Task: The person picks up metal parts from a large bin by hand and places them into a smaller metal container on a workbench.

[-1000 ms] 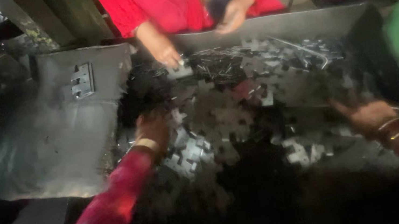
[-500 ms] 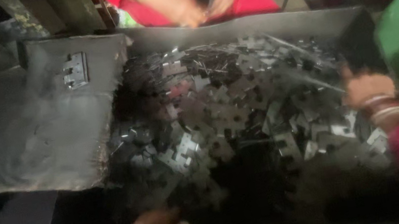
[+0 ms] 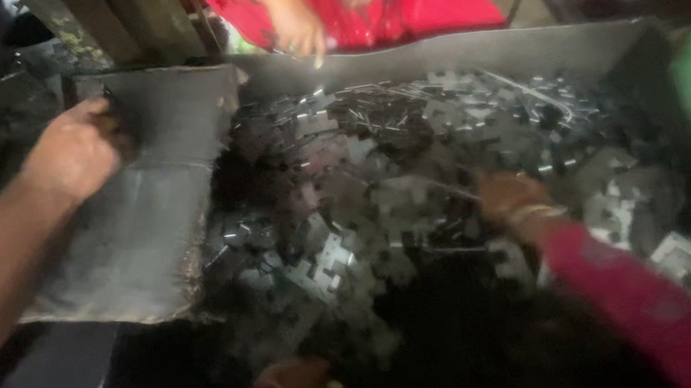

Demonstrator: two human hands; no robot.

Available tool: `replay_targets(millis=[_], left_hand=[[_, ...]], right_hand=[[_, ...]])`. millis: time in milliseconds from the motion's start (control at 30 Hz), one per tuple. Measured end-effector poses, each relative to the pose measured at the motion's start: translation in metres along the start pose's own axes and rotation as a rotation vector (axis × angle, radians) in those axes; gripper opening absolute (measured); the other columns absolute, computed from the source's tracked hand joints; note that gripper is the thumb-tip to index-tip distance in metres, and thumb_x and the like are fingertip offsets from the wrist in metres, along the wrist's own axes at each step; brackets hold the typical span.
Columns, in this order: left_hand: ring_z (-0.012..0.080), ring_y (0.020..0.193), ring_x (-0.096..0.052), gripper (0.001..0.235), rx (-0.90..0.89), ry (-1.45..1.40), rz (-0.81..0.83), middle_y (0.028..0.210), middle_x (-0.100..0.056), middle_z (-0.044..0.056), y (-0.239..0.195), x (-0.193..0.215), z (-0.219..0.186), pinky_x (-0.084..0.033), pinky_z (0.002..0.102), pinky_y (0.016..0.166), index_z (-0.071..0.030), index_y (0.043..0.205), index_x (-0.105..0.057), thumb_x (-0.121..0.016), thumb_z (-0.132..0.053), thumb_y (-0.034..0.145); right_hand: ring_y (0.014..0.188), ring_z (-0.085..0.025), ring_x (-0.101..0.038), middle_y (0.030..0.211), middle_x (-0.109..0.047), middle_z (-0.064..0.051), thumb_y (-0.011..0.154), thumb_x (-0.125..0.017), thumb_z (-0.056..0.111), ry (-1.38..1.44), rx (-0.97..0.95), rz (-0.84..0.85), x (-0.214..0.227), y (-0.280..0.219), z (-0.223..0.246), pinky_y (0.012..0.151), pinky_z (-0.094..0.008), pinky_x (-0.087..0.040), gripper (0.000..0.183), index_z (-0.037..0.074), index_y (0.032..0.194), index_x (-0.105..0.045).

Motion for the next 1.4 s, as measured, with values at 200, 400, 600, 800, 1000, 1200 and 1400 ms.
replay_targets(millis=[200,400,600,800,1000,1200,1400], left_hand=[[0.0384,0.107,-0.069,0.047,-0.076,-0.074,0.029,0.111,-0.072,0.022,-0.011,0.013,-0.003,-0.053,0.049,0.094,-0.006,0.11,-0.072,-0.061,-0.049,0.094],[0.0408,0.11,-0.067,0.049,-0.053,-0.006,-0.028,0.115,-0.07,0.024,0.005,-0.014,0.014,-0.052,0.051,0.095,-0.005,0.119,-0.065,-0.057,-0.05,0.099],[0.0365,0.11,-0.068,0.048,-0.057,0.027,0.007,0.113,-0.071,0.021,0.014,-0.016,0.04,-0.051,0.051,0.095,-0.007,0.118,-0.068,-0.052,-0.049,0.102],[0.0372,0.11,-0.068,0.045,-0.015,0.087,-0.12,0.115,-0.071,0.019,0.006,-0.007,0.026,-0.053,0.049,0.095,-0.009,0.12,-0.067,-0.056,-0.048,0.099],[0.0363,0.111,-0.068,0.05,-0.026,0.106,-0.147,0.117,-0.071,0.018,0.001,-0.008,0.029,-0.053,0.048,0.096,-0.008,0.121,-0.066,-0.052,-0.051,0.1],[0.036,0.107,-0.069,0.043,-0.05,0.105,-0.28,0.111,-0.073,0.017,0.004,0.003,0.033,-0.055,0.047,0.094,-0.012,0.111,-0.074,-0.058,-0.047,0.093],[0.0389,0.105,-0.07,0.043,-0.085,0.111,-0.382,0.107,-0.073,0.02,0.007,0.021,0.024,-0.055,0.049,0.092,-0.011,0.112,-0.072,-0.06,-0.049,0.095]], right_hand=[[0.092,-0.03,-0.07,0.113,-0.073,-0.018,0.111,-0.041,0.044,-0.038,-0.129,0.142,-0.026,-0.119,-0.178,0.079,-0.044,-0.056,0.054,0.001,0.133,-0.065],[0.077,-0.022,-0.063,0.106,-0.07,-0.017,0.105,-0.045,0.031,-1.043,0.366,-0.092,-0.086,-0.166,-0.214,0.063,-0.037,-0.055,0.053,0.0,0.148,-0.047],[0.047,-0.014,-0.055,0.073,-0.066,-0.005,0.098,-0.044,0.021,-0.881,0.367,-0.598,-0.085,-0.156,-0.195,0.04,-0.035,-0.051,0.063,0.01,0.16,-0.043],[0.052,-0.013,-0.063,0.074,-0.07,-0.003,0.104,-0.047,0.012,-0.994,0.347,-0.361,-0.083,-0.168,-0.194,0.047,-0.033,-0.057,0.053,0.006,0.156,-0.045],[0.068,-0.043,-0.061,0.077,-0.07,-0.013,0.096,-0.061,0.007,-1.768,0.835,-0.267,-0.091,-0.217,-0.201,0.111,-0.064,-0.038,0.018,0.002,0.088,-0.077],[0.074,-0.031,-0.07,0.082,-0.072,-0.008,0.095,-0.061,0.025,-0.347,-0.043,-0.01,-0.077,-0.194,-0.172,0.094,-0.055,-0.051,0.034,0.011,0.125,-0.053],[0.093,-0.039,-0.076,0.103,-0.078,-0.02,0.086,-0.066,0.051,0.075,-0.457,-0.206,-0.023,-0.244,-0.19,0.081,-0.051,-0.062,0.08,0.016,0.154,-0.041]])
Point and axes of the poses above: each hand's wrist, its own y-axis towards the middle knuckle, its own x-axis out of the back of the hand, z = x × y, the point moved 4 cm from there along y, towards the middle knuckle
